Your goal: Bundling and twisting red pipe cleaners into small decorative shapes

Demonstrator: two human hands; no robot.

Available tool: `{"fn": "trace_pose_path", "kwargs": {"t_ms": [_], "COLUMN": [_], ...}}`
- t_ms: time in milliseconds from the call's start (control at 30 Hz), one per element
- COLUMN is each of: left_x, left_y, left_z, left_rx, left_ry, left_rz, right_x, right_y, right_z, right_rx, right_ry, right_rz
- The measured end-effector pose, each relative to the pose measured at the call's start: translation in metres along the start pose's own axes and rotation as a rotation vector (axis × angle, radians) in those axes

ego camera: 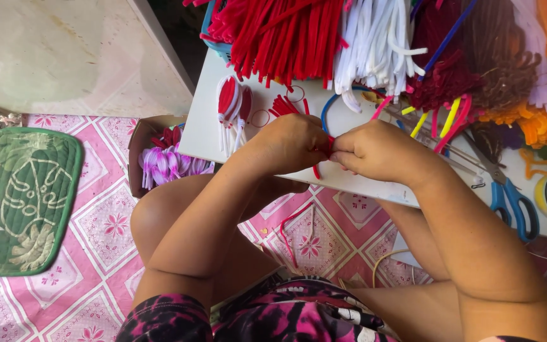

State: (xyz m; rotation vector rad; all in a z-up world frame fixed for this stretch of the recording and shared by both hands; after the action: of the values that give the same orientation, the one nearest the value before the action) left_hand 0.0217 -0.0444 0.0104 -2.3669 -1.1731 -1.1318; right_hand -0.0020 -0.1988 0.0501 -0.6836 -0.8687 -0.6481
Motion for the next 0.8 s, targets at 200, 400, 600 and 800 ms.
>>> {"fn": "trace_pose_path", "kwargs": {"t_ms": [200,400,600,800], "left_x": [0.002,0.009,0.008,0.015], "left_y": [0.001,-0.001,0.008,0.007], "left_z": [0.001,-0.007,-0.005,-0.014], "left_rx": [0.011,-0.026,0.009,-0.052], "left_ry": [-0.092,-0.403,-0.825,-0.862], "left_rz": [-0.094,-0.252,-0.309,-0.459], "right_x": [0.006,0.019,-0.017,-0.02], "right_y": [-0.003,-0.011,-0.015,-0.014], "right_z": [-0.003,-0.005,-0.044,-0.01], "right_rx": [0.049,0.194,0.178,0.244], "right_ry": [0.032,0.118,0.453,0.646], "right_rz": [-0.143,-0.299,-0.537,-0.872]}}
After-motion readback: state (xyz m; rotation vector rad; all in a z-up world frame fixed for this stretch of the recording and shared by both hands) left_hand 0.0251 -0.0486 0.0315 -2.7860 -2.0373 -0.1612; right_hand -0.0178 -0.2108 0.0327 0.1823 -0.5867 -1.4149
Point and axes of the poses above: each hand's wrist, its own y-axis towards the middle knuckle, its own x-axis out of the back of the hand, z = x × y, the point moved 4 cm from there along y, towards the middle knuckle, and after that the axes turned 12 degrees about x, right-handed, at the moved point
